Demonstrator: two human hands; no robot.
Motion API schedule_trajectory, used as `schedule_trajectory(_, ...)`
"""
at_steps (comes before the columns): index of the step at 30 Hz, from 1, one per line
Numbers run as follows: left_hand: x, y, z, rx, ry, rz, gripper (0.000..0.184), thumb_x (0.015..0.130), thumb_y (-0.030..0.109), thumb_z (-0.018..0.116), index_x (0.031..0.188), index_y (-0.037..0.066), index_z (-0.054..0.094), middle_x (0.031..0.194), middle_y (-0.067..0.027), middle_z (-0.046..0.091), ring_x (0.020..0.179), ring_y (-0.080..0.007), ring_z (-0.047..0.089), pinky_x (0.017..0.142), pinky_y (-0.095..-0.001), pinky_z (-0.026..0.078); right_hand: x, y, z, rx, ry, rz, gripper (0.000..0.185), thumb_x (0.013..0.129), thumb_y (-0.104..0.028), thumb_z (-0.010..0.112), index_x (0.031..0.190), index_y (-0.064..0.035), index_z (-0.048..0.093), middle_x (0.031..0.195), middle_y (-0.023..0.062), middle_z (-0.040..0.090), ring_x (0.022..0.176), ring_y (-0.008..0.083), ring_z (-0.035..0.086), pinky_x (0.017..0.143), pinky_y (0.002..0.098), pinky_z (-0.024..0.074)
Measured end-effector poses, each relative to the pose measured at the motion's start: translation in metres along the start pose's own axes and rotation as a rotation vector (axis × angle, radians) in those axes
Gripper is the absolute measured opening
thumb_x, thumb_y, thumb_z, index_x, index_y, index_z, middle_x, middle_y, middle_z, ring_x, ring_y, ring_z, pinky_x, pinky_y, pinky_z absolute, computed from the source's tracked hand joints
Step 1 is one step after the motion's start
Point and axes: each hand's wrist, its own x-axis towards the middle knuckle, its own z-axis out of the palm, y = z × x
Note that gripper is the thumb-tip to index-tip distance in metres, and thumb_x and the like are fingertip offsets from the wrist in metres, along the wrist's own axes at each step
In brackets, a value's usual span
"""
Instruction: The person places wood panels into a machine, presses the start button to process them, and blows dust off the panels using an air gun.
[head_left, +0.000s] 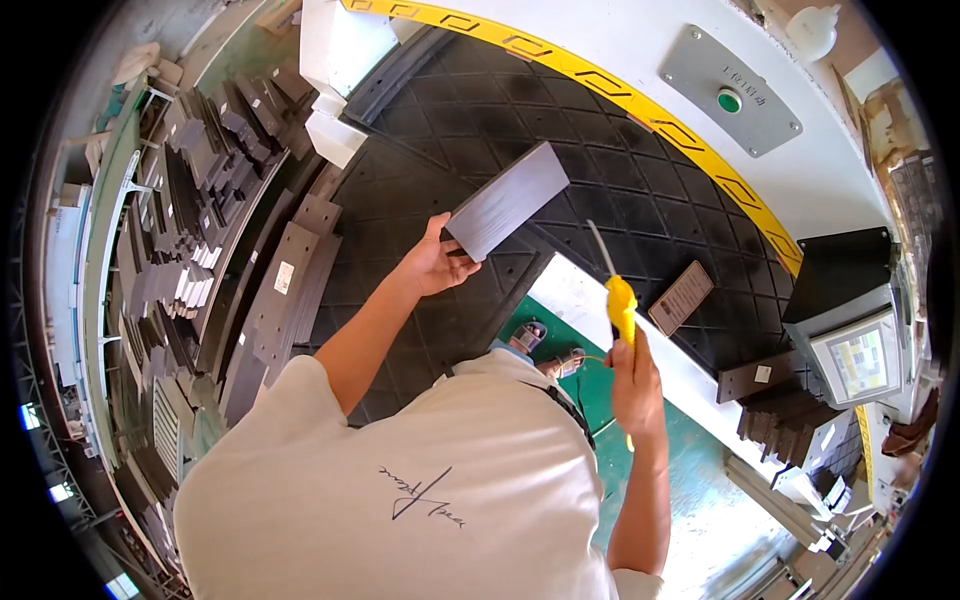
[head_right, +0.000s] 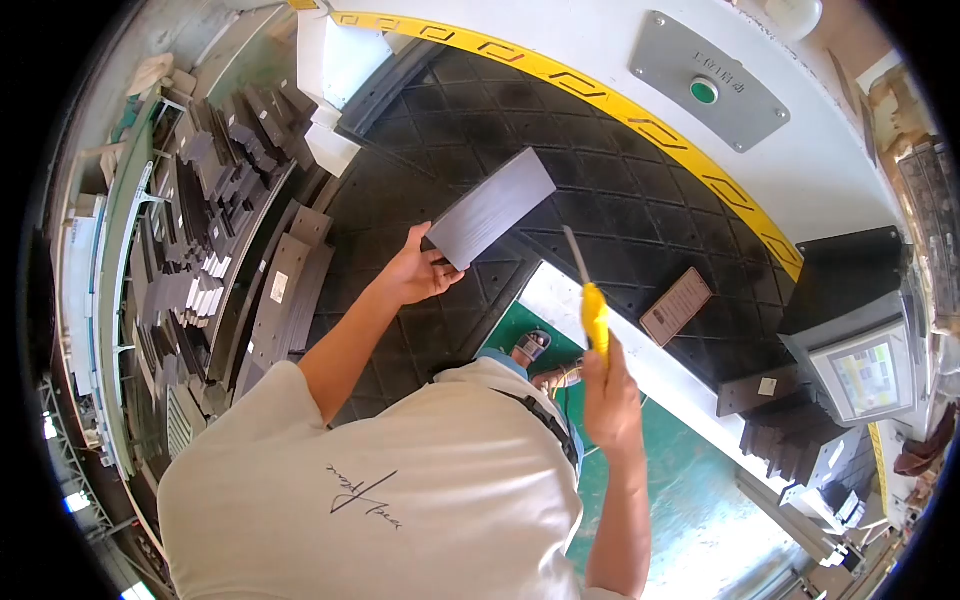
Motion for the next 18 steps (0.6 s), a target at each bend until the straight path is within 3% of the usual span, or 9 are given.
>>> schedule_trajectory(1,0.002,-0.001,0.001,-0.034,-0.011,-0.009,0.091,0.093,0.075,0.066,0.143,0.0,0.052,0.122,-0.0182,0.063,0.108,-0.0309,0.064,0.076,-0.0306,0.055,0.01,0.009,0.0,-0.037,0.039,0.029,0.052,0.117,-0.038,0.048,0.154,-0.0024,0.052,0.102,0.0209,0.073,0.094,0.0348,0.072,0.087,0.0425,0.0544)
schedule_trajectory(4,-0.004,0.004,0.005,0.109,-0.034,0.076,0.089,0.093,0.07,0.07,0.144,0.0,0.051,0.126,-0.0171,0.062,0.107,-0.0292,0.064,0.079,-0.0322,0.057,0.022,0.047,0.0,0.096,0.026,-0.021,0.045,0.118,-0.043,0.045,0.134,-0.0051,0.062,0.081,-0.0007,0.059,0.058,0.0066,0.047,0.056,0.0277,0.0413)
schedule_trajectory(7,-0.011,-0.005,0.007,0.464,0.072,0.326,0.083,0.09,0.057,0.079,0.145,0.001,0.051,0.13,-0.017,0.061,0.111,-0.0304,0.063,0.088,-0.0375,0.056,0.026,0.052,-0.003,0.227,0.182,-0.103,0.046,0.118,-0.047,0.045,0.129,-0.0067,0.064,0.079,-0.0015,0.057,0.052,0.0053,0.042,0.052,0.0261,0.0375)
schedule_trajectory(8,-0.013,-0.009,0.014,0.622,0.129,0.438,0.081,0.088,0.051,0.084,0.145,0.002,0.052,0.132,-0.0172,0.06,0.113,-0.0313,0.062,0.092,-0.04,0.056,0.026,0.055,-0.01,0.128,0.12,-0.019,0.046,0.118,-0.045,0.047,0.132,-0.0044,0.063,0.082,0.001,0.06,0.059,0.0097,0.052,0.059,0.03,0.0451)
schedule_trajectory(11,-0.029,-0.031,0.026,1.456,0.162,1.319,0.083,0.077,0.03,0.093,0.146,0.006,0.053,0.137,-0.0164,0.059,0.121,-0.0357,0.058,0.107,-0.0485,0.048,0.01,0.027,-0.017,-0.03,-0.073,0.027,0.048,0.116,-0.043,0.047,0.144,-0.0053,0.06,0.093,0.0095,0.067,0.086,0.0203,0.061,0.082,0.0356,0.0509)
schedule_trajectory(12,-0.031,-0.036,0.027,1.504,0.159,1.338,0.093,0.069,0.021,0.095,0.151,0.009,0.052,0.145,-0.0168,0.056,0.134,-0.039,0.052,0.115,-0.0518,0.043,0.01,0.023,-0.015,-0.031,-0.109,0.004,0.049,0.116,-0.044,0.047,0.145,-0.0057,0.06,0.092,0.0139,0.069,0.084,0.0258,0.067,0.08,0.0399,0.0528)
schedule_trajectory(15,-0.007,-0.06,0.001,1.601,0.265,1.411,0.096,0.069,0.026,0.096,0.153,0.01,0.051,0.15,-0.017,0.054,0.138,-0.0413,0.05,0.119,-0.0534,0.038,0.024,0.012,-0.004,-0.136,0.048,0.013,0.052,0.116,-0.044,0.046,0.144,-0.0021,0.059,0.087,0.0109,0.068,0.083,0.0248,0.067,0.08,0.0405,0.0522)
schedule_trajectory(18,0.0,-0.063,-0.004,1.605,0.269,1.404,0.101,0.069,0.027,0.096,0.155,0.008,0.049,0.154,-0.0176,0.053,0.143,-0.0414,0.048,0.12,-0.0537,0.037,0.034,-0.009,-0.005,-0.104,0.08,0.011,0.051,0.115,-0.042,0.046,0.146,-0.0036,0.059,0.089,0.0154,0.069,0.085,0.0305,0.07,0.08,0.0426,0.0527)
